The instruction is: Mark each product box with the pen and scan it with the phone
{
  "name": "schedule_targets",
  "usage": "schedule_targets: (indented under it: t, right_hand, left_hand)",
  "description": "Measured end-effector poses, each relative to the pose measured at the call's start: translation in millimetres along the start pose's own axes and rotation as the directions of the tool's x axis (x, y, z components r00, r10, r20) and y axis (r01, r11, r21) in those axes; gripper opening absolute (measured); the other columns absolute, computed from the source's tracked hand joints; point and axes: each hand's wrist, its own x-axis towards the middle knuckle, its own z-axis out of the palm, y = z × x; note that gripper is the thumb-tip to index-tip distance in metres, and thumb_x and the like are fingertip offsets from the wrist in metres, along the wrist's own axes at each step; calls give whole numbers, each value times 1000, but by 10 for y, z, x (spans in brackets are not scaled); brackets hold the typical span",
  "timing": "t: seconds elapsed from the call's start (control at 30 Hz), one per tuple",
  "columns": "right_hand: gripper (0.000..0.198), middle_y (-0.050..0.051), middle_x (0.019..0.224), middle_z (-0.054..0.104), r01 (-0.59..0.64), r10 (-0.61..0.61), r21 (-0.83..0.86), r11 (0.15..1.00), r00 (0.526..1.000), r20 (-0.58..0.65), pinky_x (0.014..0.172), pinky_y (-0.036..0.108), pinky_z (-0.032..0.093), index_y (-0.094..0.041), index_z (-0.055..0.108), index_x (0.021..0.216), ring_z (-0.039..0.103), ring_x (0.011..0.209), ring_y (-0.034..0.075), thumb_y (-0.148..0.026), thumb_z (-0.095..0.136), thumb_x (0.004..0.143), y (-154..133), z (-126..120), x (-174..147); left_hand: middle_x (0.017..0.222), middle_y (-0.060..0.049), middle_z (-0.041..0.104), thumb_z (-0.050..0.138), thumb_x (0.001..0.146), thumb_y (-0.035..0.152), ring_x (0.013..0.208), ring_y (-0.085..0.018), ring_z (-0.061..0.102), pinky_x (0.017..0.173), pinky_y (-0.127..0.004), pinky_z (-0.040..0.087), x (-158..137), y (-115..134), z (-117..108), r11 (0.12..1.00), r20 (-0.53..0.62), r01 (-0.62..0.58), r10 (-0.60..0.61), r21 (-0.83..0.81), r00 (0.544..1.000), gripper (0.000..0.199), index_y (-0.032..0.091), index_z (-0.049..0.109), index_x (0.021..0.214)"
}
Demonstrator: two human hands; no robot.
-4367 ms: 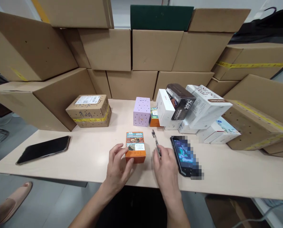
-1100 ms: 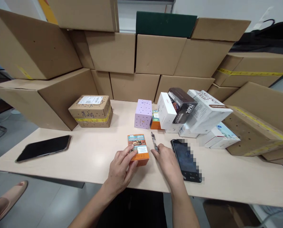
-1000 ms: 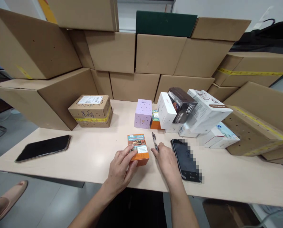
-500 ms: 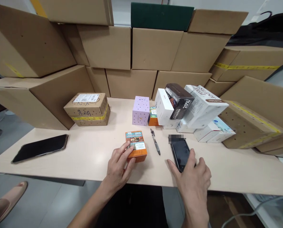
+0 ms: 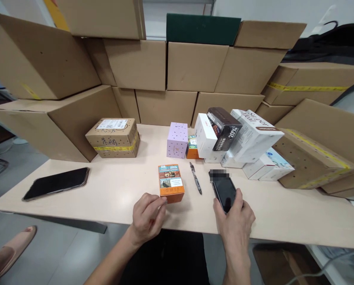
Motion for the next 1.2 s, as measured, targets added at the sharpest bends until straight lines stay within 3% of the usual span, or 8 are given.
schedule_targets:
  t: [0.13, 0.27, 0.37, 0.5, 0.63, 1.2]
  right_hand:
    - [91, 28, 124, 58, 49, -34, 179, 983, 996, -86, 99, 59, 40, -3, 42, 146, 53, 117, 42, -66, 51, 81, -75, -55, -103]
    - [88, 25, 139, 52, 61, -27, 357, 932, 995, -99, 102, 57, 42, -11, 39, 149, 49, 127, 40, -65, 58, 81, -371, -220, -304]
    - [85, 22, 141, 50, 148, -105, 426, 893, 987, -122, 101, 56, 44, -17, 35, 152, 50, 128, 38, -59, 62, 83, -622, -305, -451]
    - [82, 21, 138, 51, 332, -265, 420, 844, 941, -212, 100, 54, 46, -19, 33, 153, 51, 126, 35, -53, 65, 86, -856, -270, -580]
    - [82, 21, 137, 50, 422, -348, 397, 815, 904, -248, 99, 54, 46, -19, 28, 154, 49, 126, 35, -50, 64, 88, -997, -174, -635]
    - [80, 25, 133, 51, 459, -390, 337, 822, 885, -255, 94, 57, 48, -14, 29, 153, 50, 121, 37, -52, 60, 90, -1079, -79, -673]
  left_hand:
    - [89, -8, 64, 57, 85, 10, 75, -18, 60, 62, -30, 52, 0, 4, 16, 998, -5, 70, -70, -5, 998, 34, 18, 60, 118]
    - [97, -9, 58, 59, 86, 12, 84, -18, 60, 66, -29, 54, -16, 2, 32, 991, -20, 132, -132, 0, 991, 35, 18, 59, 121]
    - [111, -13, 58, 59, 88, 14, 96, -21, 61, 74, -33, 56, -12, 3, 25, 992, -10, 126, -126, 25, 992, 39, 20, 57, 127]
    - [125, -16, 61, 56, 91, 16, 114, -26, 59, 93, -45, 53, 20, -10, 0, 994, 41, 100, -101, 38, 994, 51, 19, 46, 141]
    - [125, -16, 65, 52, 93, 16, 115, -26, 59, 97, -48, 49, 42, -39, -3, 995, 73, 98, -98, 8, 992, 54, 16, 40, 145]
    - [127, -17, 64, 52, 95, 19, 115, -27, 56, 97, -50, 48, 8, -80, 38, 973, 78, 220, -214, -73, 974, 53, 18, 39, 147]
